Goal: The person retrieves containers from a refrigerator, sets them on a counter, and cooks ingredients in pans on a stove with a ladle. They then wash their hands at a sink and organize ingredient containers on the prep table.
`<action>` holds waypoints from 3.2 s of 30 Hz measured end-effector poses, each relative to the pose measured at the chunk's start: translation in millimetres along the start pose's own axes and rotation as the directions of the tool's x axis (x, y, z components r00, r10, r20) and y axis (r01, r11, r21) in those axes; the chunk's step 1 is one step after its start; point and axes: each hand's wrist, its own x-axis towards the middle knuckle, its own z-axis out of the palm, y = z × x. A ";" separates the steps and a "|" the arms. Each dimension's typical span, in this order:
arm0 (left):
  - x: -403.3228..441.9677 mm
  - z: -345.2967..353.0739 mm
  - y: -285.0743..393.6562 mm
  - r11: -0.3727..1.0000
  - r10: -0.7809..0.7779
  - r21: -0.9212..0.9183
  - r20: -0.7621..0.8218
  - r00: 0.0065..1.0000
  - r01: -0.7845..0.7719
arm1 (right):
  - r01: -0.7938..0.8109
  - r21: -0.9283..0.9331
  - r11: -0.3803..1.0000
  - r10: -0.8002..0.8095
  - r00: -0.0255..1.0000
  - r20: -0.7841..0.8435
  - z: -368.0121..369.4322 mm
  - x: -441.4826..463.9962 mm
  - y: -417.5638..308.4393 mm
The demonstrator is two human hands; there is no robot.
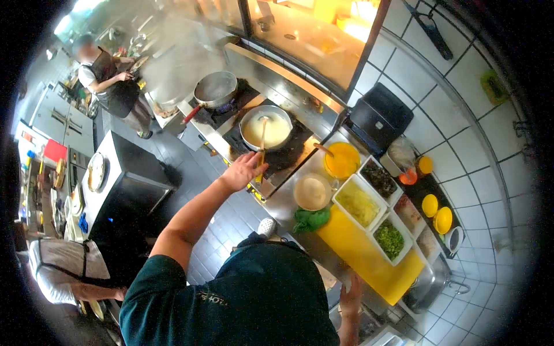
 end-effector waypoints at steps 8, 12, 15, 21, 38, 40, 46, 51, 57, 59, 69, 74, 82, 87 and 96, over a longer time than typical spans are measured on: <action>-4.8 -37.0 -39.8 0.976 0.117 -0.177 -0.061 0.991 -0.126 | -0.393 0.508 0.766 0.543 0.820 -0.183 134.7 -91.8 82.2; -7.1 -70.6 -39.9 0.928 0.137 -0.335 -0.102 0.985 -0.164 | -0.483 0.455 0.748 0.617 0.759 -0.209 138.3 -119.7 18.2; 8.6 -46.5 -60.0 0.896 0.139 -0.381 -0.244 0.960 -0.227 | -0.542 0.213 0.813 0.578 0.792 -0.195 173.7 -142.9 38.3; 3.3 -81.2 -48.3 0.874 0.168 -0.442 -0.113 0.979 -0.201 | -0.540 0.380 0.751 0.644 0.726 -0.241 164.4 -132.7 -5.9; -19.0 -51.8 -20.6 0.920 -0.059 -0.390 -0.231 0.971 -0.036 | -0.389 0.065 0.919 0.379 0.824 -0.422 116.1 -47.7 16.1; -26.3 -24.9 -14.3 0.938 -0.046 -0.345 -0.186 0.982 -0.021 | -0.345 0.035 0.938 0.320 0.824 -0.468 104.9 -34.7 25.9; -25.8 -18.8 1.5 0.957 -0.042 -0.289 -0.067 0.997 0.021 | -0.299 0.042 0.953 0.287 0.856 -0.429 49.5 -3.3 24.1; -26.6 -10.4 8.6 0.972 -0.061 -0.231 -0.131 0.989 0.029 | -0.223 0.164 0.961 0.273 0.858 -0.435 20.0 16.2 16.6; -8.6 -43.6 26.7 0.992 -0.031 -0.125 -0.294 0.955 -0.006 | -0.281 0.128 0.951 0.307 0.906 -0.292 10.5 31.5 32.7; -0.4 -78.0 48.2 0.977 -0.080 -0.211 -0.348 0.934 0.005 | -0.287 0.116 0.951 0.309 0.915 -0.261 6.8 37.6 29.6; 43.5 -101.9 200.3 0.580 0.109 -0.766 -0.265 0.958 -0.277 | 0.032 -0.041 0.999 -0.046 0.914 -0.403 6.3 160.6 -26.9; 69.3 -111.2 222.2 0.603 0.417 -0.706 -0.118 0.901 -0.371 | 0.022 -0.122 0.992 -0.053 0.965 -0.258 5.2 198.4 -33.5; 66.6 -128.8 193.1 0.556 0.563 -0.686 -0.103 0.820 -0.468 | -0.055 -0.188 0.981 0.045 0.997 -0.059 1.0 211.6 -40.0; 69.1 -121.7 187.7 0.533 0.543 -0.737 -0.080 0.836 -0.416 | -0.029 -0.201 0.979 0.003 0.992 -0.130 9.8 213.0 -36.0; 74.3 -129.2 175.9 0.459 0.545 -0.797 -0.097 0.833 -0.393 | -0.018 -0.169 0.985 -0.014 0.983 -0.185 7.3 212.5 -38.4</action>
